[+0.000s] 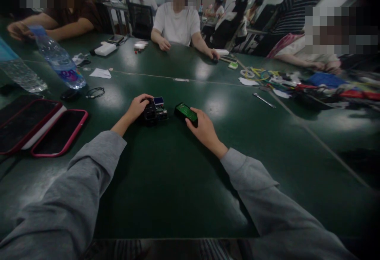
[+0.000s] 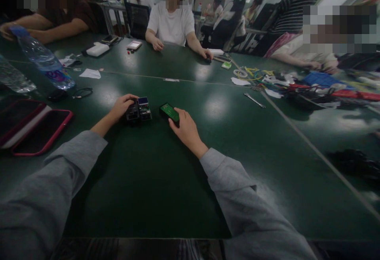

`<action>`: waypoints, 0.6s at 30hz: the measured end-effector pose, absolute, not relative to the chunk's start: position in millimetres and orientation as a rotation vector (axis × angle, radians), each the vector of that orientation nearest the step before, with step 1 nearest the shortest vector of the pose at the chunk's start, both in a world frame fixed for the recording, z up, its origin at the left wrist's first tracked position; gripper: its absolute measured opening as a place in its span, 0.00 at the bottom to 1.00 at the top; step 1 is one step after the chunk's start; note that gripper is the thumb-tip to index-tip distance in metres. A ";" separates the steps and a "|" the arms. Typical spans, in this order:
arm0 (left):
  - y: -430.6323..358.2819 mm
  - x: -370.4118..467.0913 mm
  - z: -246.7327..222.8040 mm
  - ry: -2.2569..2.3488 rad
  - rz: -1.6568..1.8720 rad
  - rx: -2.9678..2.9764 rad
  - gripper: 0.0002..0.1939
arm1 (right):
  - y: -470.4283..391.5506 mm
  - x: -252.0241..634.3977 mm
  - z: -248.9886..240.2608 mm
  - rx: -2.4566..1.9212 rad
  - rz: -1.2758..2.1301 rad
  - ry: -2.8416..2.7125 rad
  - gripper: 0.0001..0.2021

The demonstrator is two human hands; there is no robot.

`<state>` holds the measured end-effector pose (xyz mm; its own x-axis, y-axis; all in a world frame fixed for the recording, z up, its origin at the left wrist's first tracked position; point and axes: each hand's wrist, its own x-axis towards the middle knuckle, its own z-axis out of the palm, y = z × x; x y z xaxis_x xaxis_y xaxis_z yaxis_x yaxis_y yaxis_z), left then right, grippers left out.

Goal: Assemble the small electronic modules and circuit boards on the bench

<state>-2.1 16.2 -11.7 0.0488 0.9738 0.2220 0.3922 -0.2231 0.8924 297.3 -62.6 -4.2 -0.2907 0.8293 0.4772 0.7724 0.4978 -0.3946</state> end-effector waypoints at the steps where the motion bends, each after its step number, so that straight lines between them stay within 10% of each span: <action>1: 15.9 -2.1 -11.4 1.387 1.156 1.690 0.15 | -62.1 297.8 -4.0 -1.330 0.088 -2.084 0.24; 18: 17.8 -4.1 -14.2 1.404 1.168 1.707 0.16 | -71.3 291.3 7.5 -1.277 -0.052 -2.160 0.22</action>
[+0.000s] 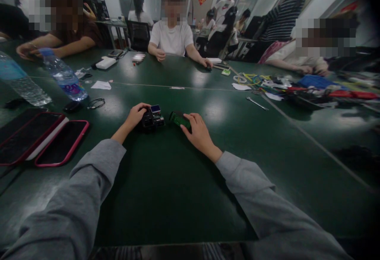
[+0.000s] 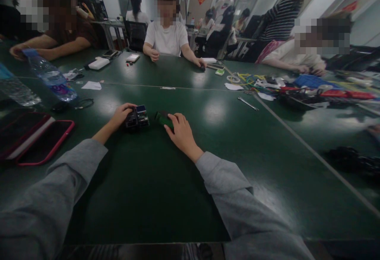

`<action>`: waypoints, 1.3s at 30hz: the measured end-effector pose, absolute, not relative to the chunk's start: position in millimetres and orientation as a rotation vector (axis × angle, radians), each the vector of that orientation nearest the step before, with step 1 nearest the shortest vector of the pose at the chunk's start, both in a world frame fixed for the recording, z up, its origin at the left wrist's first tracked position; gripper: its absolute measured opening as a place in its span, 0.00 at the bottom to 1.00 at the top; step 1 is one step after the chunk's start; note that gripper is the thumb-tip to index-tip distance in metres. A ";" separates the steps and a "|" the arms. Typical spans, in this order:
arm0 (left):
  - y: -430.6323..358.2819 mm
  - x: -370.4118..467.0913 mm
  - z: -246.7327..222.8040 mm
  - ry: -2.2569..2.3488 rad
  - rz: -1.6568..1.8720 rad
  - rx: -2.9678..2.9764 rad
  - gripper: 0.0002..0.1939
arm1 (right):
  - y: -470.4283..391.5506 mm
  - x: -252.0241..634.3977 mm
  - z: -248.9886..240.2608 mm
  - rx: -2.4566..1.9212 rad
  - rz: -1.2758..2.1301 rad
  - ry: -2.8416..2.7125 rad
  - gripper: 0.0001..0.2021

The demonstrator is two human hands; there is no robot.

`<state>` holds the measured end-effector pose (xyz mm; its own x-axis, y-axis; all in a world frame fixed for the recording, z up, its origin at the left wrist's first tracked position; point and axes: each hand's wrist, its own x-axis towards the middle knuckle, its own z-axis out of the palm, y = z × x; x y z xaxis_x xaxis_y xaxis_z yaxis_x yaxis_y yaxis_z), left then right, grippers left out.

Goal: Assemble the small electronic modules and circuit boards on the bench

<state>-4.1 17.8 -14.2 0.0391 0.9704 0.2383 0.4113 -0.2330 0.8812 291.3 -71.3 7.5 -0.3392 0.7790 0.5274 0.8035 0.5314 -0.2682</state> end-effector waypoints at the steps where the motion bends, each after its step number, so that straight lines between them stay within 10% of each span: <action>1: 17.6 -4.0 -13.9 1.404 1.168 1.706 0.16 | -69.9 292.4 5.8 -1.276 -0.012 -2.128 0.22; 39: 18.6 -3.0 -13.5 1.403 1.150 1.703 0.15 | -75.6 288.0 7.1 -1.269 -0.117 -2.253 0.25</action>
